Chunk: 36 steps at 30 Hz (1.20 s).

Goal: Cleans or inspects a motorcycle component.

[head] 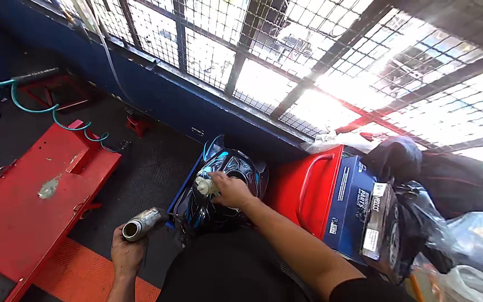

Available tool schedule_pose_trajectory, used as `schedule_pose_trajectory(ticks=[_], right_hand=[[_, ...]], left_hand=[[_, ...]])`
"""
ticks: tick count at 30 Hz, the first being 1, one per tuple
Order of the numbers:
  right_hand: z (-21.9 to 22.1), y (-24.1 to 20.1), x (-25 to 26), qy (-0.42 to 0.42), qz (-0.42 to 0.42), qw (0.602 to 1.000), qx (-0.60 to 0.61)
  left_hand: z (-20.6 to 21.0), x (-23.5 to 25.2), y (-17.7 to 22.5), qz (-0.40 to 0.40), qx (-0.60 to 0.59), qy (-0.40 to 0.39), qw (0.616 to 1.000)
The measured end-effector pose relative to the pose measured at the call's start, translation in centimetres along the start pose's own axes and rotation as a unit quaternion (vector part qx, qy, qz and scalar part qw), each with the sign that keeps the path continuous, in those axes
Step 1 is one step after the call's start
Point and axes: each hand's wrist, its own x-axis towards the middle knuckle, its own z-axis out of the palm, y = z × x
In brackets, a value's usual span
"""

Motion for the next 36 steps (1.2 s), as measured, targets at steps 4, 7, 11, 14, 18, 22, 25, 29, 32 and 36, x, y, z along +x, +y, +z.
schedule_pose_trajectory(ticks=[4, 7, 11, 14, 18, 22, 25, 29, 32, 36], right_hand=[[-0.8, -0.4, 1.4, 0.015, -0.049, 0.997, -0.056], [-2.5, 0.5, 0.7, 0.032, -0.059, 0.997, -0.032], [-5.6, 0.7, -0.2, 0.07, -0.057, 0.995, 0.043], [-7.5, 0.8, -0.5, 0.079, -0.06, 0.992, 0.08], [-8.7, 0.9, -1.6, 0.096, -0.079, 0.986, 0.114], [-8.5, 1.3, -2.5, 0.101, -0.083, 0.98, 0.148], [-8.5, 0.7, -1.8, 0.088, -0.073, 0.984, 0.133], [-10.8, -2.5, -0.3, 0.079, -0.063, 0.989, 0.111], [-12.8, -4.3, 0.4, 0.059, -0.091, 0.992, 0.07], [-14.0, -5.0, -0.2, 0.029, -0.13, 0.99, 0.039]], left_hand=[[0.1, -0.1, 0.5, 0.004, -0.001, 0.005, 1.0], [-0.4, -0.7, 0.1, 0.002, 0.013, 0.002, 1.0], [-0.7, -1.1, -1.0, -0.005, 0.016, -0.006, 1.0], [-0.7, -1.4, -1.8, -0.016, 0.007, -0.008, 1.0], [-0.8, -1.5, -2.0, -0.019, 0.011, -0.008, 1.0], [-1.1, -1.3, -2.4, -0.017, 0.02, -0.007, 1.0], [-1.4, -1.1, -2.6, -0.021, 0.024, -0.01, 0.999], [-1.2, -0.7, -2.7, -0.018, 0.015, -0.017, 1.0], [-0.8, -0.7, -2.4, -0.021, 0.006, -0.015, 1.0], [-0.4, -1.2, -2.4, -0.02, -0.023, -0.009, 0.999]])
